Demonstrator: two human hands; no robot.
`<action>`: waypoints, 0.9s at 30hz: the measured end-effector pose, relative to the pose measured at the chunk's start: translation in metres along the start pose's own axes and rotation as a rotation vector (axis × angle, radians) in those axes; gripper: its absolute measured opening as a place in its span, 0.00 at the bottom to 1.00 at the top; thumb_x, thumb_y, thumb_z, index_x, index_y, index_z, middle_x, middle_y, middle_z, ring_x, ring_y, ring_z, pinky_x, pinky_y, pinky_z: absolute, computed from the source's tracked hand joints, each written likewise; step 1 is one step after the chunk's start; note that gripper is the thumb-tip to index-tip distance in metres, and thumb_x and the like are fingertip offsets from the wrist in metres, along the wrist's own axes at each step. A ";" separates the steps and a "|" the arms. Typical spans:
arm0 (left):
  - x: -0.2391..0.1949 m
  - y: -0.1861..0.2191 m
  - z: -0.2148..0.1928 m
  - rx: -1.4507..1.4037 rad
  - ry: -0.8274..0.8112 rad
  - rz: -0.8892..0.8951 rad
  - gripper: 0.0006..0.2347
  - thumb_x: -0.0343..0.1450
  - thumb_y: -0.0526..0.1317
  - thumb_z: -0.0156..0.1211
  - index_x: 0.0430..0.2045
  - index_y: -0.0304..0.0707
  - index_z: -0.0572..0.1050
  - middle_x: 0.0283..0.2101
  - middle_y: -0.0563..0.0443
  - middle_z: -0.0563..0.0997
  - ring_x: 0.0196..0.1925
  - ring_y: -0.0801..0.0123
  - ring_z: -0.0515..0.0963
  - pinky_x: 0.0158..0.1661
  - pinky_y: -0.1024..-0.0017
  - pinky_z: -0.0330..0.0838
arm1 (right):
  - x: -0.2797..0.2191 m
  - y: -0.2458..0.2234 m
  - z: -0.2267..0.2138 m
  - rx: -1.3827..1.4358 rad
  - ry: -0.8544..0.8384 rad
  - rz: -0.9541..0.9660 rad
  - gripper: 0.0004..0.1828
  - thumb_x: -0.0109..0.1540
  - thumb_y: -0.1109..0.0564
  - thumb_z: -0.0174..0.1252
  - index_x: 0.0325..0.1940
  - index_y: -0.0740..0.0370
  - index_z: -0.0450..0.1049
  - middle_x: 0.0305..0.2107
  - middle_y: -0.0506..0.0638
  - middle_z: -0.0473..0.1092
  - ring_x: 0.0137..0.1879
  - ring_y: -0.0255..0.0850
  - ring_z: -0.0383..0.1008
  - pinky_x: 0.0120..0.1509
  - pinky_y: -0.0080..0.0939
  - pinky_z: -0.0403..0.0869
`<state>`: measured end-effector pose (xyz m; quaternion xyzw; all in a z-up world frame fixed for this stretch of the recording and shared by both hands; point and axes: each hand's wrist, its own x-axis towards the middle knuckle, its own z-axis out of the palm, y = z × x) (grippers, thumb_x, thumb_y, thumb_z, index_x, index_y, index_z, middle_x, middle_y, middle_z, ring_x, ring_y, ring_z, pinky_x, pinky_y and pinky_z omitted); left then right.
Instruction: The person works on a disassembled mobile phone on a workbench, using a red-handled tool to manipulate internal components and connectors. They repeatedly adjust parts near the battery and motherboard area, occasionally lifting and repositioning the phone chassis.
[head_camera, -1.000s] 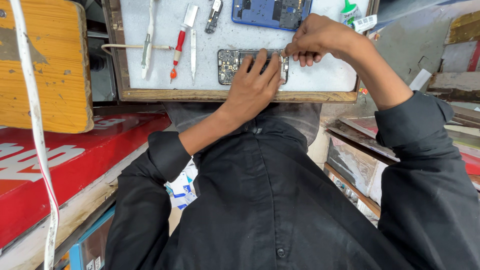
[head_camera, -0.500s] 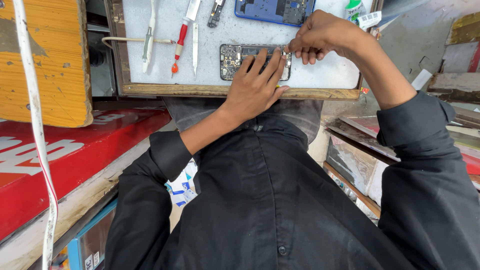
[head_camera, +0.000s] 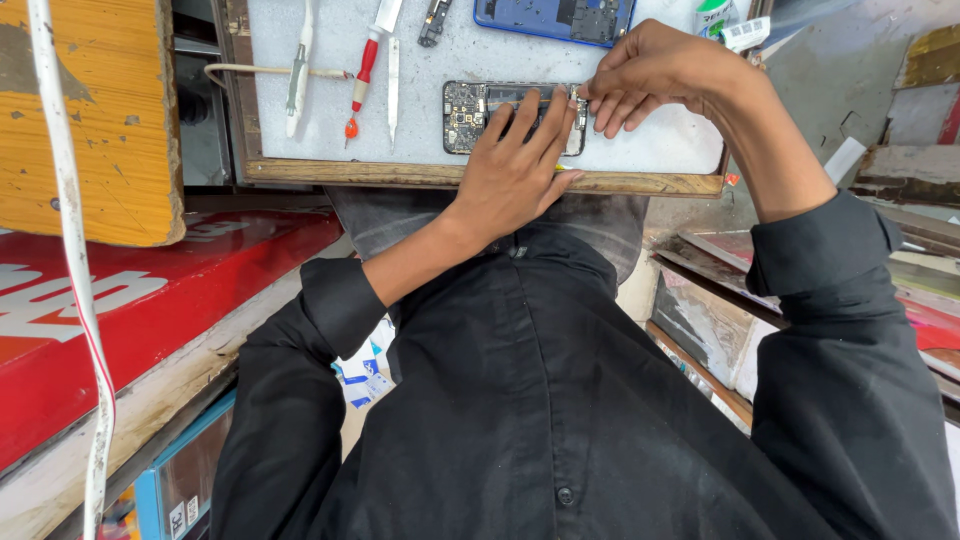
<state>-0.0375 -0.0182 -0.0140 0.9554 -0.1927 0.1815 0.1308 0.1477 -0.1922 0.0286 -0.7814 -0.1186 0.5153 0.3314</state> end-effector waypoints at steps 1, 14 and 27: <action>0.001 0.000 -0.001 -0.011 -0.002 -0.002 0.29 0.76 0.54 0.61 0.60 0.21 0.71 0.65 0.33 0.70 0.64 0.46 0.68 0.61 0.54 0.64 | 0.001 0.002 0.000 0.009 -0.004 -0.011 0.13 0.67 0.55 0.58 0.45 0.70 0.80 0.32 0.58 0.79 0.35 0.46 0.83 0.39 0.39 0.81; 0.020 -0.005 -0.014 -0.051 -0.064 -0.028 0.24 0.75 0.47 0.62 0.57 0.22 0.71 0.62 0.31 0.70 0.62 0.46 0.69 0.58 0.55 0.66 | -0.002 0.005 0.003 0.075 0.033 -0.104 0.12 0.66 0.57 0.60 0.41 0.72 0.79 0.30 0.60 0.78 0.32 0.45 0.82 0.36 0.39 0.82; 0.011 0.015 -0.010 -0.066 -0.063 -0.120 0.27 0.74 0.48 0.62 0.60 0.20 0.70 0.65 0.30 0.69 0.67 0.43 0.67 0.64 0.53 0.64 | -0.002 0.008 0.006 0.086 0.046 -0.092 0.11 0.65 0.58 0.61 0.40 0.72 0.79 0.29 0.59 0.78 0.31 0.43 0.82 0.35 0.38 0.82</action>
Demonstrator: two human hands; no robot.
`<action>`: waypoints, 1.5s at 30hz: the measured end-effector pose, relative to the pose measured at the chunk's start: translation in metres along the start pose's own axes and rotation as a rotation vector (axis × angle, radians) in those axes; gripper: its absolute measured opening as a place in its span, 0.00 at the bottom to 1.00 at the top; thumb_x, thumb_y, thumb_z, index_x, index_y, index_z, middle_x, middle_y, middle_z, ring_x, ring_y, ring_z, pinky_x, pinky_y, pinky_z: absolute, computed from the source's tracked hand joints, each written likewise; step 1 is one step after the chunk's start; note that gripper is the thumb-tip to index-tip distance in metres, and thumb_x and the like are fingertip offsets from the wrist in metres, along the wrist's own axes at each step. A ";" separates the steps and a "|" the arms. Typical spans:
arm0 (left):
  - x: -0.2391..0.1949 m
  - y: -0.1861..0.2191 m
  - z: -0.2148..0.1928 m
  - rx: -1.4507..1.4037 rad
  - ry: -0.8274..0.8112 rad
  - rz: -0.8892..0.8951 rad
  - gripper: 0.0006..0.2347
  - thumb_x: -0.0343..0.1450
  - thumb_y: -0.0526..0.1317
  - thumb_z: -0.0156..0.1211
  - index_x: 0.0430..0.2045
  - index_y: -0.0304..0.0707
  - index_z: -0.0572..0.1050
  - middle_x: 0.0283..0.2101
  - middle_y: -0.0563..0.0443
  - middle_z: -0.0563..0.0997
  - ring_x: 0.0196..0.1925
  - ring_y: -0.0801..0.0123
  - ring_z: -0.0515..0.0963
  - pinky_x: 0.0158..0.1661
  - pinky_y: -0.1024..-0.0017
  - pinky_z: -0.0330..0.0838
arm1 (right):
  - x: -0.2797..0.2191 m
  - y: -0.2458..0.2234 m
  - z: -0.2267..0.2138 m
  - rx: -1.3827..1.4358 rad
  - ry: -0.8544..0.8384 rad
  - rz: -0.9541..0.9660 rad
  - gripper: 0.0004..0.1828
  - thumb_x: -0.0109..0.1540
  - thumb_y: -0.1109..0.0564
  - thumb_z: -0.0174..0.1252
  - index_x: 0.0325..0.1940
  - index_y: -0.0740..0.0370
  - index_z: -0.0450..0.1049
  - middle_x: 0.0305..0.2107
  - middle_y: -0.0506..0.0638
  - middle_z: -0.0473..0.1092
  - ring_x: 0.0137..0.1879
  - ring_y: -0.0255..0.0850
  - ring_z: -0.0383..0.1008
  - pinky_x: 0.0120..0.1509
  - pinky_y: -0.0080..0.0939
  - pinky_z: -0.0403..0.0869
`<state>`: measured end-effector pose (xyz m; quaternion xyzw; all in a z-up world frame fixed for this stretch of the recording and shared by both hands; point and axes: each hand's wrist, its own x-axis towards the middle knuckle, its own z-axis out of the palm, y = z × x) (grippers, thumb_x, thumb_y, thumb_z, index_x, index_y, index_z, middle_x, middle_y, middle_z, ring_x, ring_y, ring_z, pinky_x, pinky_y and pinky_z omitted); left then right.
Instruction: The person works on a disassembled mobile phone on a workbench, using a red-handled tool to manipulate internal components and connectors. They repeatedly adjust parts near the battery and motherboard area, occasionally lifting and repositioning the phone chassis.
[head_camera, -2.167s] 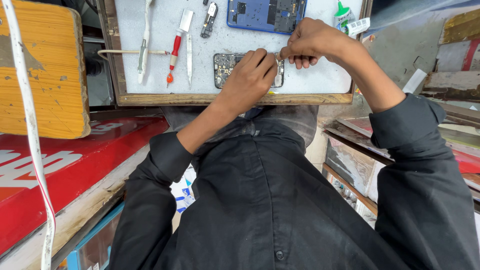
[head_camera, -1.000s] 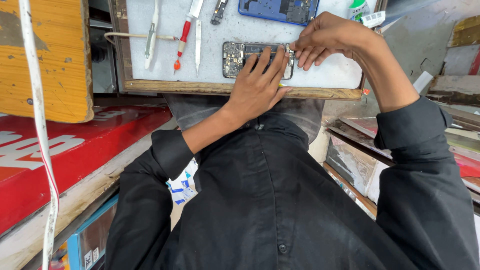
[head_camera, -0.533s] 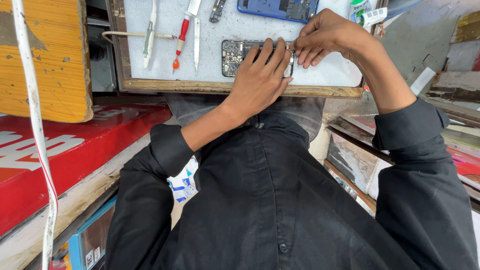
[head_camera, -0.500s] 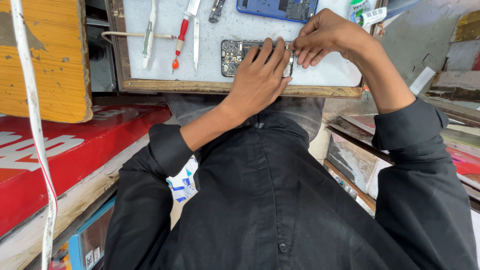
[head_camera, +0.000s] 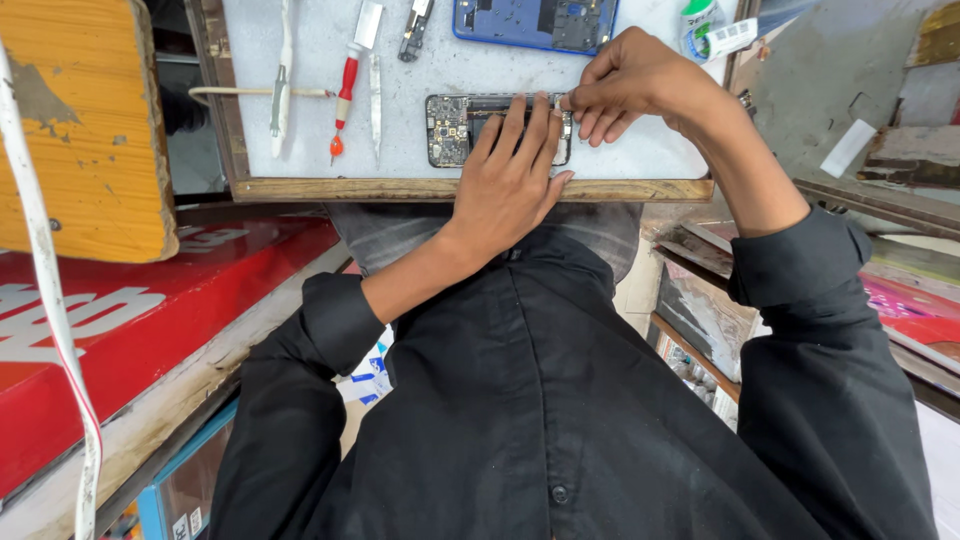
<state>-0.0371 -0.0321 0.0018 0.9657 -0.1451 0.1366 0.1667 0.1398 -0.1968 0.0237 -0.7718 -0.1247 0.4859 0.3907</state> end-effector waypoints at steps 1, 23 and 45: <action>0.001 -0.002 0.000 0.001 0.001 -0.005 0.27 0.74 0.48 0.62 0.60 0.20 0.70 0.65 0.30 0.69 0.68 0.43 0.67 0.64 0.53 0.64 | 0.000 0.000 -0.001 0.018 -0.002 -0.020 0.11 0.65 0.59 0.61 0.40 0.72 0.79 0.29 0.59 0.78 0.31 0.43 0.82 0.35 0.37 0.82; 0.014 0.000 -0.002 -0.114 -0.027 -0.119 0.23 0.73 0.46 0.63 0.57 0.25 0.72 0.64 0.31 0.70 0.66 0.43 0.68 0.63 0.53 0.65 | 0.002 0.004 -0.002 0.060 -0.014 -0.017 0.10 0.65 0.60 0.61 0.39 0.74 0.79 0.28 0.58 0.78 0.31 0.43 0.82 0.34 0.38 0.82; 0.022 0.022 -0.006 -0.003 0.008 -0.180 0.23 0.72 0.49 0.62 0.49 0.21 0.76 0.48 0.42 0.73 0.52 0.56 0.69 0.49 0.59 0.63 | -0.002 0.004 -0.004 0.021 -0.019 -0.110 0.11 0.65 0.58 0.62 0.38 0.72 0.79 0.27 0.57 0.77 0.31 0.40 0.81 0.37 0.36 0.82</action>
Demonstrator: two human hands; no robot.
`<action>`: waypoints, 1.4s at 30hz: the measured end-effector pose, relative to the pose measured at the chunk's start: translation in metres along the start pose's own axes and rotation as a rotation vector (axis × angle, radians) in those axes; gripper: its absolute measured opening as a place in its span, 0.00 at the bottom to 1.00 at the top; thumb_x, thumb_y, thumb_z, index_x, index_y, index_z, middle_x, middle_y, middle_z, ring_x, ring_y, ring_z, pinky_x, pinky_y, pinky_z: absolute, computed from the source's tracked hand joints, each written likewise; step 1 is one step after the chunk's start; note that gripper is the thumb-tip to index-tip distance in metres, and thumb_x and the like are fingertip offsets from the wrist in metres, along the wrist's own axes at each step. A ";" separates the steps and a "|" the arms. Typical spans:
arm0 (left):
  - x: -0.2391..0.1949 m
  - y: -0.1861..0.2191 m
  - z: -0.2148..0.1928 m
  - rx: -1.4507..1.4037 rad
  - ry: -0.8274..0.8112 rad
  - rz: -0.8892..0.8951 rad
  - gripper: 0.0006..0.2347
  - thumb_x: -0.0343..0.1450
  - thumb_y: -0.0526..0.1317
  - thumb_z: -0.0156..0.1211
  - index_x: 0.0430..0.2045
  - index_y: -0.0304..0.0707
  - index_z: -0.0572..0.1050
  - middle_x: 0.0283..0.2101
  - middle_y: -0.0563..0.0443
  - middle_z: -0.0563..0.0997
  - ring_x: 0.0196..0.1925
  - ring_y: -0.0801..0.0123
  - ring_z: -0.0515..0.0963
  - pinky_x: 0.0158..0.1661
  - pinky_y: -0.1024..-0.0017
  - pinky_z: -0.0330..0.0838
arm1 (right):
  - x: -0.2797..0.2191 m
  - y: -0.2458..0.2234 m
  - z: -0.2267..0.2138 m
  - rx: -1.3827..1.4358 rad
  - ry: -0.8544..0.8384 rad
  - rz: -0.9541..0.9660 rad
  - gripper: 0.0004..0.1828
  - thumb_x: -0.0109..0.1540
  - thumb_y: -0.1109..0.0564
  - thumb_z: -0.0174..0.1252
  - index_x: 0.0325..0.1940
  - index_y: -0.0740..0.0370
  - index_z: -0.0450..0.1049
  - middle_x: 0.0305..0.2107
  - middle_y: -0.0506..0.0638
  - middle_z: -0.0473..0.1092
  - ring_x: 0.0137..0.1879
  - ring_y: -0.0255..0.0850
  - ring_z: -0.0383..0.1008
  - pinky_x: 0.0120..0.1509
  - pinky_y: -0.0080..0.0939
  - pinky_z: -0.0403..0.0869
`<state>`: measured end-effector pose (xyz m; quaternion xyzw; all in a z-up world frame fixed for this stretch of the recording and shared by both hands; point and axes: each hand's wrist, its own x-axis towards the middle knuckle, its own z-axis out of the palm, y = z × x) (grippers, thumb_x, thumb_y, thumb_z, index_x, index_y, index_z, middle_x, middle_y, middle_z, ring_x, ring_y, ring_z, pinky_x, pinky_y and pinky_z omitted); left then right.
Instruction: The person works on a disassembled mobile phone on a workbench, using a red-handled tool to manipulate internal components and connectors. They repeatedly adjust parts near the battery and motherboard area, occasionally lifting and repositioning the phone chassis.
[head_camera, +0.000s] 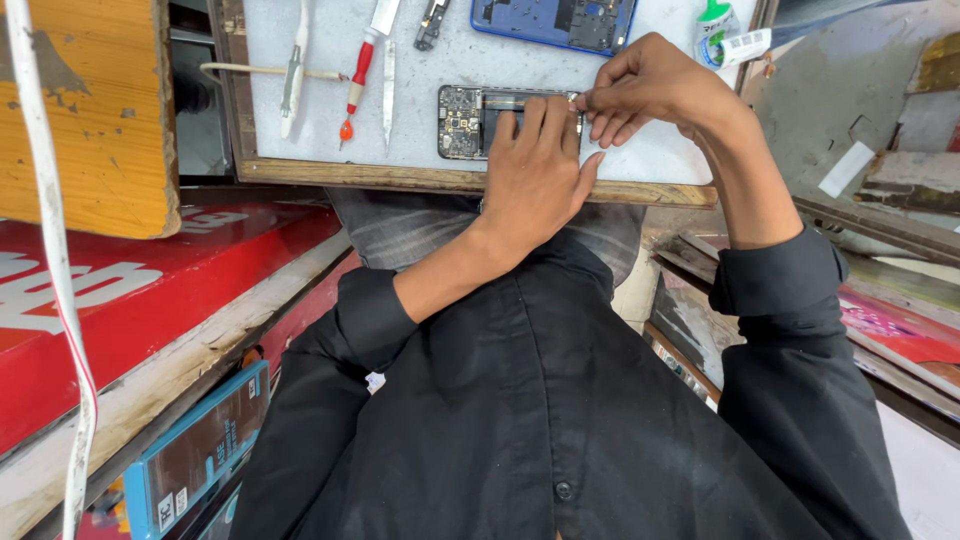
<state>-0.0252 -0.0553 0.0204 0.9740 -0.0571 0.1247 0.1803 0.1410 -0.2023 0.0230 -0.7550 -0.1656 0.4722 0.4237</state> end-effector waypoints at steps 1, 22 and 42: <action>0.000 -0.001 -0.001 -0.019 0.010 -0.019 0.23 0.72 0.49 0.62 0.49 0.22 0.76 0.48 0.42 0.73 0.52 0.55 0.69 0.49 0.58 0.63 | 0.000 0.000 -0.001 0.002 -0.012 -0.008 0.11 0.65 0.58 0.62 0.37 0.73 0.79 0.27 0.57 0.77 0.31 0.40 0.81 0.37 0.35 0.82; -0.051 -0.053 -0.024 -0.174 0.243 -0.234 0.20 0.74 0.41 0.64 0.59 0.31 0.73 0.60 0.38 0.71 0.63 0.46 0.68 0.59 0.51 0.66 | -0.026 -0.010 0.036 -0.331 0.337 -0.099 0.09 0.64 0.61 0.67 0.33 0.70 0.79 0.23 0.53 0.76 0.24 0.35 0.76 0.24 0.32 0.68; -0.048 -0.063 -0.025 -0.177 0.190 -0.198 0.22 0.73 0.43 0.66 0.57 0.24 0.72 0.58 0.39 0.73 0.62 0.47 0.69 0.57 0.54 0.67 | -0.040 -0.032 0.083 -0.593 0.708 -0.516 0.07 0.67 0.68 0.63 0.49 0.68 0.81 0.39 0.58 0.75 0.42 0.50 0.76 0.45 0.44 0.74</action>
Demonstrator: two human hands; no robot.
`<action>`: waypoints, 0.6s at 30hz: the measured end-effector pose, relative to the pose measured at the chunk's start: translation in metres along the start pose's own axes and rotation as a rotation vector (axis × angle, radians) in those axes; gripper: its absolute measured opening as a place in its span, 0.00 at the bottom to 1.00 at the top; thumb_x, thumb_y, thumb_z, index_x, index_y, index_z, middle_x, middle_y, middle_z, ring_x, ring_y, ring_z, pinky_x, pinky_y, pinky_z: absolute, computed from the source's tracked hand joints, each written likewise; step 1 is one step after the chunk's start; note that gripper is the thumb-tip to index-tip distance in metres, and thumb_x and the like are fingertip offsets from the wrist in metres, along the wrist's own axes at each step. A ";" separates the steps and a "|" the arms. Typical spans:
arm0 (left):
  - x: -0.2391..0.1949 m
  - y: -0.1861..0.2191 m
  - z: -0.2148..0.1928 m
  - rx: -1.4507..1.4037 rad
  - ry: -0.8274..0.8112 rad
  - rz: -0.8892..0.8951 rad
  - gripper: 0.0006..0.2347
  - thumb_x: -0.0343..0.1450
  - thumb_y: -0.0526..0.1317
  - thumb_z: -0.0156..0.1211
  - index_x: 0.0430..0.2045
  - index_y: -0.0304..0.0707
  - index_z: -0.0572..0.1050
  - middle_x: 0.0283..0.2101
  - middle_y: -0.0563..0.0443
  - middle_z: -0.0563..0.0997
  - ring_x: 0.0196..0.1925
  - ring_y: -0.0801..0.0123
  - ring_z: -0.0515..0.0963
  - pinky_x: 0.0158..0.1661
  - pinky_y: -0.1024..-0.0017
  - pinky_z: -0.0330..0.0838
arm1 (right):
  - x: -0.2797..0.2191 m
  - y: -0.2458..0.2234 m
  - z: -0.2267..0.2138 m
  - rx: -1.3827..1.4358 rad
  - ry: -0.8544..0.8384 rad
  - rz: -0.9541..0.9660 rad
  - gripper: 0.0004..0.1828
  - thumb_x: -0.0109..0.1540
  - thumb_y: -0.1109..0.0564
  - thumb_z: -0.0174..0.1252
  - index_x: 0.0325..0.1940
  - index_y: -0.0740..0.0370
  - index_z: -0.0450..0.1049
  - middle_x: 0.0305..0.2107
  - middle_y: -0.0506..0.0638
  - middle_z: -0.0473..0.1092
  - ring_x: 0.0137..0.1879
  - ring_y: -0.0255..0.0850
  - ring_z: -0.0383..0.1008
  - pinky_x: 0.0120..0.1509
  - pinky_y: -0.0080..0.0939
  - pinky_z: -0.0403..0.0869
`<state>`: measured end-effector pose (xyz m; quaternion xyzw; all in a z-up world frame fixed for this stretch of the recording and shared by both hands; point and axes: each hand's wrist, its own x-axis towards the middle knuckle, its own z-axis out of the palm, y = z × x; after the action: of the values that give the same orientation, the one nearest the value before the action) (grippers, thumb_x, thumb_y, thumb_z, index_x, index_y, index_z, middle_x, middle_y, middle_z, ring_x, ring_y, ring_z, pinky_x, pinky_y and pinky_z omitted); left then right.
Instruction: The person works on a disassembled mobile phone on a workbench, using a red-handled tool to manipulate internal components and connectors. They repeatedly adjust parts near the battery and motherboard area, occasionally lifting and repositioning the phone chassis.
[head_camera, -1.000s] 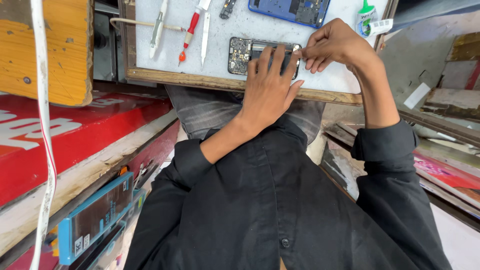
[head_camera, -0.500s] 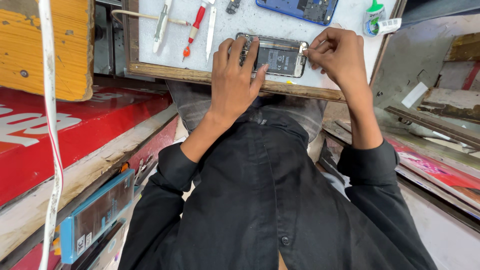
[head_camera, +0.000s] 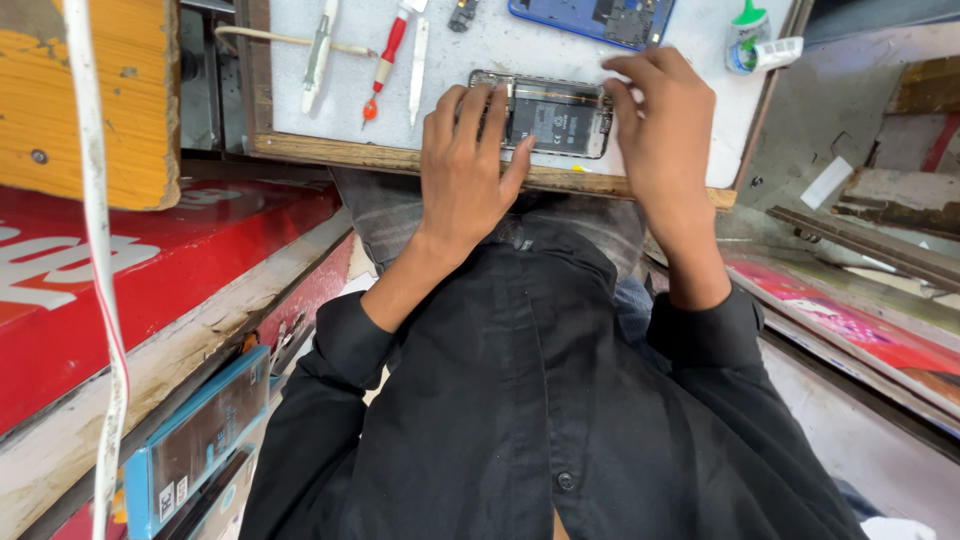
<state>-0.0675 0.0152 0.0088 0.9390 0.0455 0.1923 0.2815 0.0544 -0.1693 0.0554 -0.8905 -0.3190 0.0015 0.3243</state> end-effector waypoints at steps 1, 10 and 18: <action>-0.001 -0.001 -0.001 -0.014 -0.001 0.003 0.21 0.73 0.43 0.66 0.56 0.24 0.73 0.58 0.39 0.73 0.63 0.47 0.69 0.57 0.54 0.67 | 0.006 -0.008 0.002 -0.050 -0.004 -0.069 0.10 0.64 0.68 0.64 0.50 0.67 0.81 0.41 0.58 0.74 0.46 0.53 0.75 0.49 0.47 0.73; 0.002 -0.007 -0.001 -0.032 -0.002 0.033 0.21 0.72 0.41 0.67 0.56 0.26 0.74 0.58 0.36 0.72 0.62 0.45 0.68 0.58 0.53 0.67 | 0.058 -0.027 0.029 -0.048 -0.261 -0.006 0.11 0.57 0.60 0.72 0.43 0.60 0.84 0.34 0.56 0.74 0.43 0.54 0.75 0.46 0.53 0.71; -0.003 -0.011 0.005 0.001 -0.039 0.047 0.22 0.73 0.42 0.65 0.58 0.22 0.72 0.59 0.34 0.71 0.64 0.44 0.68 0.60 0.53 0.68 | 0.072 -0.010 0.037 -0.035 -0.379 -0.010 0.17 0.51 0.58 0.78 0.42 0.59 0.84 0.32 0.55 0.73 0.39 0.48 0.75 0.43 0.48 0.72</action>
<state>-0.0680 0.0212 -0.0024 0.9436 0.0178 0.1804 0.2771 0.0981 -0.1008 0.0468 -0.8781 -0.3789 0.1622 0.2429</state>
